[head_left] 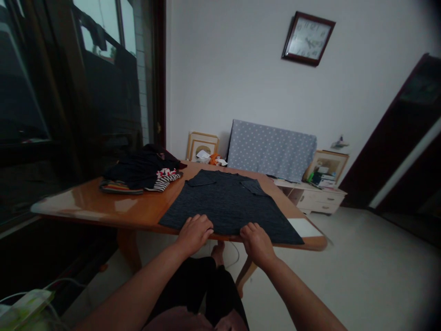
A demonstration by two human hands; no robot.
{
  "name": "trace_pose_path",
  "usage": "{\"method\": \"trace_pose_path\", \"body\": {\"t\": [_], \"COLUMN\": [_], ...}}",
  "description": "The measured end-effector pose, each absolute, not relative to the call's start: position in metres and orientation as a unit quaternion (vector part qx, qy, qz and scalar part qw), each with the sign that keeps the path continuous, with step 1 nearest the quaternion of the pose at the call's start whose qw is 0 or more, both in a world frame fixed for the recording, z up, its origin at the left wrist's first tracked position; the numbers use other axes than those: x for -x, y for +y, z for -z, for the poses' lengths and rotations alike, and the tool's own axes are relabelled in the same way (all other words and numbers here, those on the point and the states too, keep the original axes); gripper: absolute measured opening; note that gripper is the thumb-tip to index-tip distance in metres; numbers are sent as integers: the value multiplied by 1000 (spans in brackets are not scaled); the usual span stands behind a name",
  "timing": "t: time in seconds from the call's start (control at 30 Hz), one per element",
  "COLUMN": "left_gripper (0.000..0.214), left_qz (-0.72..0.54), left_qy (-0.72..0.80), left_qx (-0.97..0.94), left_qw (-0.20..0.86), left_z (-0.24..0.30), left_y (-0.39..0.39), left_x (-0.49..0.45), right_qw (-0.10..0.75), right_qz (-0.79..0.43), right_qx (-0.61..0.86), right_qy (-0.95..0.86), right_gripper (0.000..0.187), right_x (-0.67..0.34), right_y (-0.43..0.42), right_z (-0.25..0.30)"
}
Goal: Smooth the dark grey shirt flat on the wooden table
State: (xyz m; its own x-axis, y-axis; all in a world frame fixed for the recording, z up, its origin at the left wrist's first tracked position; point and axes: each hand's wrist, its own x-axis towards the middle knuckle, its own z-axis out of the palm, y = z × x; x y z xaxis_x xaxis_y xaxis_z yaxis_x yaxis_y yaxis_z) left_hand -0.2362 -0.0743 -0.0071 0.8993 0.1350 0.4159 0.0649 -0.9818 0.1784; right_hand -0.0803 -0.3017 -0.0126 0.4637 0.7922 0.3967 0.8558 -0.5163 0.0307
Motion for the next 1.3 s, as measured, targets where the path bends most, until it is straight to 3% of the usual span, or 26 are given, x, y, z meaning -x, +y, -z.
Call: {"method": "trace_pose_path", "body": {"t": [0.83, 1.03, 1.2, 1.3], "left_gripper": [14, 15, 17, 21], "left_qz": [-157, -152, -145, -137], "left_qy": [48, 51, 51, 40], "left_qx": [-980, -981, -980, -980], "left_qw": [108, 113, 124, 136], "left_z": [-12, -13, -14, -17], "left_y": [-75, -75, -71, -65], "left_x": [240, 240, 238, 233], "right_qw": [51, 93, 172, 174], "right_qz": [113, 86, 115, 164], "right_qx": [840, 841, 885, 931], "right_qy": [-528, -526, -417, -276], "right_gripper": [22, 20, 23, 28], "right_x": [79, 80, 48, 15], "right_y": [-313, -316, -335, -358], "right_z": [-1, -6, -8, -6]}}
